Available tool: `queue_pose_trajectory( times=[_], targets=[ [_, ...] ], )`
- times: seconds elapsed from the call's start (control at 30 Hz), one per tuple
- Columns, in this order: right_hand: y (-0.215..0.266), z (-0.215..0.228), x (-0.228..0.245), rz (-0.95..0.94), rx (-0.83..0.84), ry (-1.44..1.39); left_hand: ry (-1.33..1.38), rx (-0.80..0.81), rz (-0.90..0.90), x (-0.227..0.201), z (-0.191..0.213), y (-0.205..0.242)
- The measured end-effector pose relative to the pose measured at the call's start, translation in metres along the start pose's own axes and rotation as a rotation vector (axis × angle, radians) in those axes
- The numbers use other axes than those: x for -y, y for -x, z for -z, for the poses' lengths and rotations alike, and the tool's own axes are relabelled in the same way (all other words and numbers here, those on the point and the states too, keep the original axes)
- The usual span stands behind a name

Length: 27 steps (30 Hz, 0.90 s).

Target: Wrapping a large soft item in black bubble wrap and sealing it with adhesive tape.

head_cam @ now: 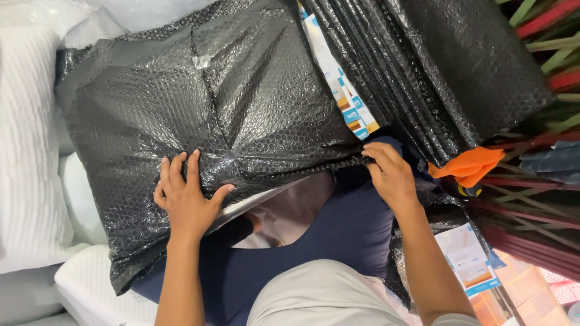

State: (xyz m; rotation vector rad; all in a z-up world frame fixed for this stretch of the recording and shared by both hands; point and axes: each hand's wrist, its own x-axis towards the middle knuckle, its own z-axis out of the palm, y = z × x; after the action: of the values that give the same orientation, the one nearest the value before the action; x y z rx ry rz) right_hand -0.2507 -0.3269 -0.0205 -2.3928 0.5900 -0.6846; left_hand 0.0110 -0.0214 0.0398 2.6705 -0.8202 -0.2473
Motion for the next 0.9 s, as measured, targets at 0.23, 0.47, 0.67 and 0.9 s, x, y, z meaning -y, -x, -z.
queue_pose_trajectory(
  times=[0.23,0.47,0.67,0.9],
  targets=[
    [-0.022,-0.006,-0.009,0.024,0.011,-0.140,0.011,0.002,0.012,0.000,0.001,-0.002],
    [-0.031,-0.047,-0.045,-0.205,-0.106,-0.542,0.001,0.007,0.005,0.000,0.002,-0.001],
    [-0.040,-0.056,-0.038,-0.200,-0.124,-0.538,-0.054,-0.040,-0.068,-0.016,0.014,0.004],
    [-0.027,-0.044,-0.015,0.047,-0.287,-0.509,-0.005,-0.236,-0.701,-0.063,-0.022,0.000]
  ],
)
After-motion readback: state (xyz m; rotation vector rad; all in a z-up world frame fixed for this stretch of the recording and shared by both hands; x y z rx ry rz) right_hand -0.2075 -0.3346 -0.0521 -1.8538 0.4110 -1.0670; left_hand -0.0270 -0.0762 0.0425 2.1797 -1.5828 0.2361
